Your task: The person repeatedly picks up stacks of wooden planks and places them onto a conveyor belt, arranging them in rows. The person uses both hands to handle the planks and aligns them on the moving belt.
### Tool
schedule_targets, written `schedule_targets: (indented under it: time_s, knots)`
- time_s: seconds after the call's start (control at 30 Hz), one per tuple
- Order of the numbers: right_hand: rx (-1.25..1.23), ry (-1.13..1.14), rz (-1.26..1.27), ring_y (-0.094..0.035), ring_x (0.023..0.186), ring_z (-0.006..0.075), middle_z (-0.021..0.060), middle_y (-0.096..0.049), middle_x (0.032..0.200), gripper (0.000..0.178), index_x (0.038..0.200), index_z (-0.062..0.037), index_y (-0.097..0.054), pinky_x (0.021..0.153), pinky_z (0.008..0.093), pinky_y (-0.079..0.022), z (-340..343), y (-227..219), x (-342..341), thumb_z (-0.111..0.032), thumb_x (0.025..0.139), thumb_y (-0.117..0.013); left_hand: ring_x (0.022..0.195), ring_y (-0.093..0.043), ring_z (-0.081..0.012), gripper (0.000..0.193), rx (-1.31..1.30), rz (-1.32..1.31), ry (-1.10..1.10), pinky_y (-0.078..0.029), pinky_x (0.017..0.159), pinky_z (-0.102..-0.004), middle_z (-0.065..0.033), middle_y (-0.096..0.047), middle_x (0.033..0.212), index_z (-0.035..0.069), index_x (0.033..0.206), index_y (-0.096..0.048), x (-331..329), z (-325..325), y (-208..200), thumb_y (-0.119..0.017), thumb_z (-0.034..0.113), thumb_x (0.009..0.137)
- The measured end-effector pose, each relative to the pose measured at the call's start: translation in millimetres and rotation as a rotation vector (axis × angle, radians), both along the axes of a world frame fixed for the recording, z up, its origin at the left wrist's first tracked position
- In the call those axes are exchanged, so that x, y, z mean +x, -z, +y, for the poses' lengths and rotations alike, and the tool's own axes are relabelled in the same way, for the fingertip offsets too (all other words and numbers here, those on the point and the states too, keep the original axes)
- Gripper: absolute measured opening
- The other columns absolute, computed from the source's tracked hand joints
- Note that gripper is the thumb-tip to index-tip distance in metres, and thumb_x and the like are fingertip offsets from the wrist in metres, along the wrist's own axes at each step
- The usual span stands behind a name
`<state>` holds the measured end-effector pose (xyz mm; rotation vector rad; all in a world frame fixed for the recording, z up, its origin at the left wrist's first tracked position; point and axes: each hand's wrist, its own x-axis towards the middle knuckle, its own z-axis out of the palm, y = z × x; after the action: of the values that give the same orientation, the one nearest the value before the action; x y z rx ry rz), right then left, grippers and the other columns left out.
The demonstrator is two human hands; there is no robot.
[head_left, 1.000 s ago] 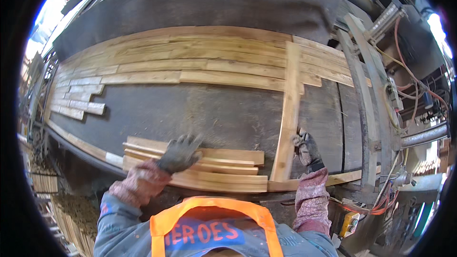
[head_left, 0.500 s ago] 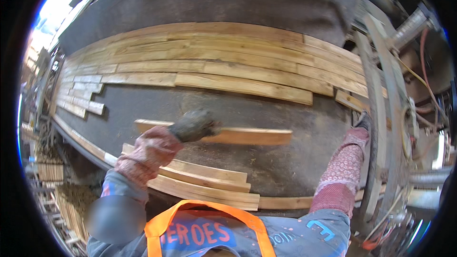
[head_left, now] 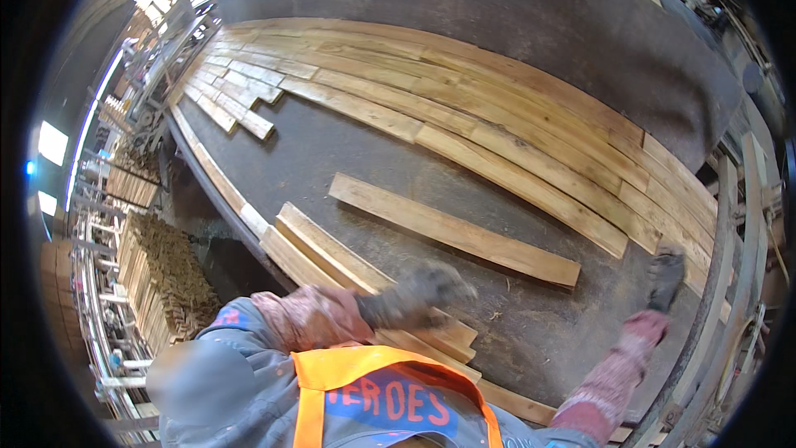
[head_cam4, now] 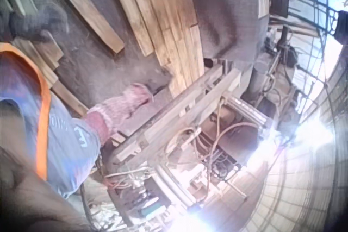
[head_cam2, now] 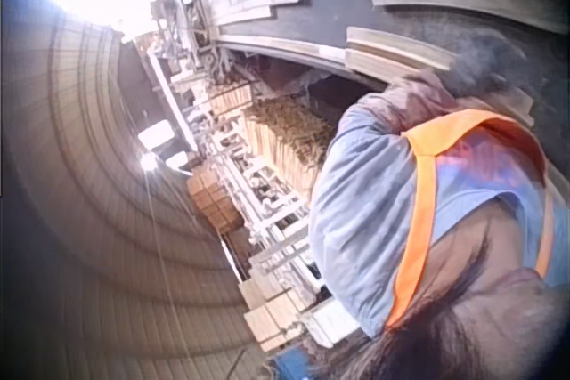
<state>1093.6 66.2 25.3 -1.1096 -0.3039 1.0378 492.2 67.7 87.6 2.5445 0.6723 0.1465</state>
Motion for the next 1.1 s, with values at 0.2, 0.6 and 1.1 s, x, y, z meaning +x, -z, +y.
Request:
schedule_targets:
  time_s: [0.2,0.6,1.1]
  knots:
    - [0.109,-0.568,-1.968,-0.051,0.135,0.0318,0.012,-0.059,0.14,0.071,0.134,-0.0105,-0.063,0.113,0.0531,-0.037,1,-18,-298,-0.051,0.078,-0.081,0.141,-0.042,-0.0368,0.068,-0.012,0.101,-0.08,-0.032,0.116,-0.0551,-0.016,-0.047,0.151,0.019,0.153,-0.048,-12,-20,-11,-0.071,0.042,0.093]
    - [-1.578,-0.334,-1.506,-0.025,0.155,0.0441,0.0203,-0.026,0.168,0.098,0.159,-0.0401,-0.035,0.114,0.07,-0.035,-148,-72,-104,-0.014,0.078,-0.084,0.138,-0.041,-0.0409,0.115,-0.031,0.4,-0.026,-0.029,0.113,-0.0584,-0.0132,-0.052,0.147,0.016,0.152,-0.049,-123,9,-44,-0.089,0.067,0.058]
    - [-0.589,0.072,-1.724,-0.041,0.146,0.0377,0.0246,-0.043,0.157,0.077,0.158,-0.0082,-0.038,0.121,0.0418,-0.035,-8,-13,-126,0.006,0.085,-0.058,0.109,-0.065,-0.0405,0.045,-0.401,0.412,-0.034,-0.051,0.093,-0.0504,-0.0174,-0.072,0.116,0.013,0.121,-0.073,-132,53,-2,-0.075,0.045,0.089]
